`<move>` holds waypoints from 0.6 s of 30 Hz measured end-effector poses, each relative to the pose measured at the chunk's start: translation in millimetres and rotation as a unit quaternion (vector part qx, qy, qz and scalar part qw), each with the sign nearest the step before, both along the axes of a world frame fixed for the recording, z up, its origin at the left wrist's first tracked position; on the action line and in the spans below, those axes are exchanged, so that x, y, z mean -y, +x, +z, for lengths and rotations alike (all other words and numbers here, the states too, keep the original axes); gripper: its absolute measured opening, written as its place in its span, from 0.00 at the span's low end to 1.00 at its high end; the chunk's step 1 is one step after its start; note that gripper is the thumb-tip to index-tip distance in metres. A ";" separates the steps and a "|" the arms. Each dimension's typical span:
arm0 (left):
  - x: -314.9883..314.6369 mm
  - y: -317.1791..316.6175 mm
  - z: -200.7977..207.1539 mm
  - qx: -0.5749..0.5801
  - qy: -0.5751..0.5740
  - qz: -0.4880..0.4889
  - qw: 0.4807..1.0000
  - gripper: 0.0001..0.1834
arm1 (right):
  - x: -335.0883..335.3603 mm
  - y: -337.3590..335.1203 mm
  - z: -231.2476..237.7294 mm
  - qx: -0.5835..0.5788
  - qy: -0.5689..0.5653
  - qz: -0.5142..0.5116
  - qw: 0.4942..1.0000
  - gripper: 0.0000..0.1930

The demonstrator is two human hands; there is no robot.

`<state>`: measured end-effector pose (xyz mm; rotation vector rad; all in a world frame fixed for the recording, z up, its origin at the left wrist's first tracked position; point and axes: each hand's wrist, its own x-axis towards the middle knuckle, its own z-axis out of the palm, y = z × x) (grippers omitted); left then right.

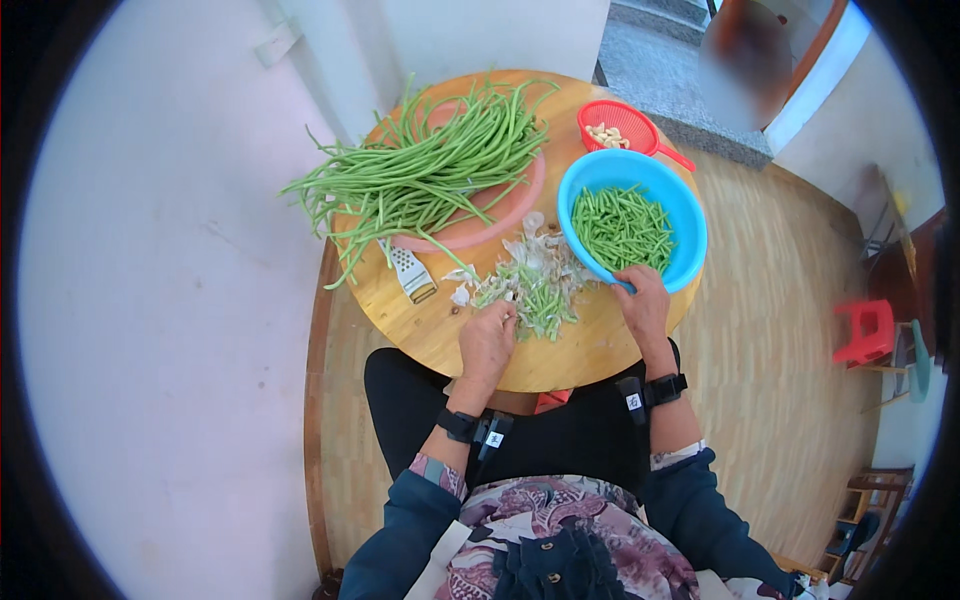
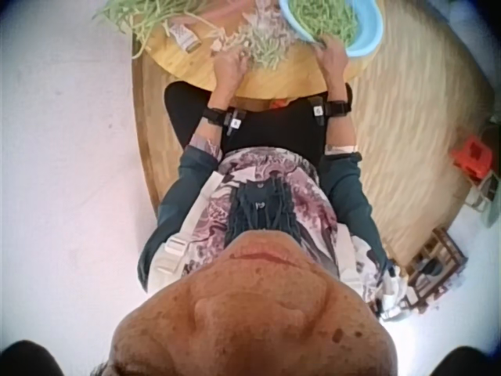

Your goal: Snapping and preparing long green beans by hand at a table.

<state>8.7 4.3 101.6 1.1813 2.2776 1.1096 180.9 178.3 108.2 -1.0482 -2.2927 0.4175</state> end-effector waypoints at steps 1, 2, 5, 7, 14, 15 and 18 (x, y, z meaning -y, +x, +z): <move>-0.2 -0.6 -5.5 -0.048 0.052 0.005 0.997 0.10 | 0.0 -0.4 -1.7 -0.012 0.007 0.004 1.000 0.07; 0.3 -1.0 -9.9 -0.096 0.103 0.011 0.990 0.13 | -0.1 -0.5 -3.1 -0.011 0.010 0.009 1.000 0.07; -1.3 3.4 1.3 -0.155 0.075 0.013 0.985 0.15 | -5.2 0.9 -0.8 -0.037 0.031 0.025 0.999 0.07; 1.3 4.3 4.4 -0.139 0.084 0.006 0.987 0.17 | -3.5 -6.9 10.9 -0.087 -0.019 0.040 0.995 0.07; 10.2 -1.5 -24.7 -0.149 0.094 -0.034 0.984 0.29 | -26.4 -108.6 41.2 -0.108 -0.007 0.130 0.986 0.06; 8.6 -1.0 -22.0 -0.145 0.098 -0.031 0.984 0.29 | -34.8 -126.4 43.8 -0.091 0.052 0.146 0.984 0.05; 9.8 1.9 -2.8 -0.102 0.034 -0.027 0.994 0.31 | -57.4 -178.2 44.6 -0.063 0.128 0.184 0.972 0.06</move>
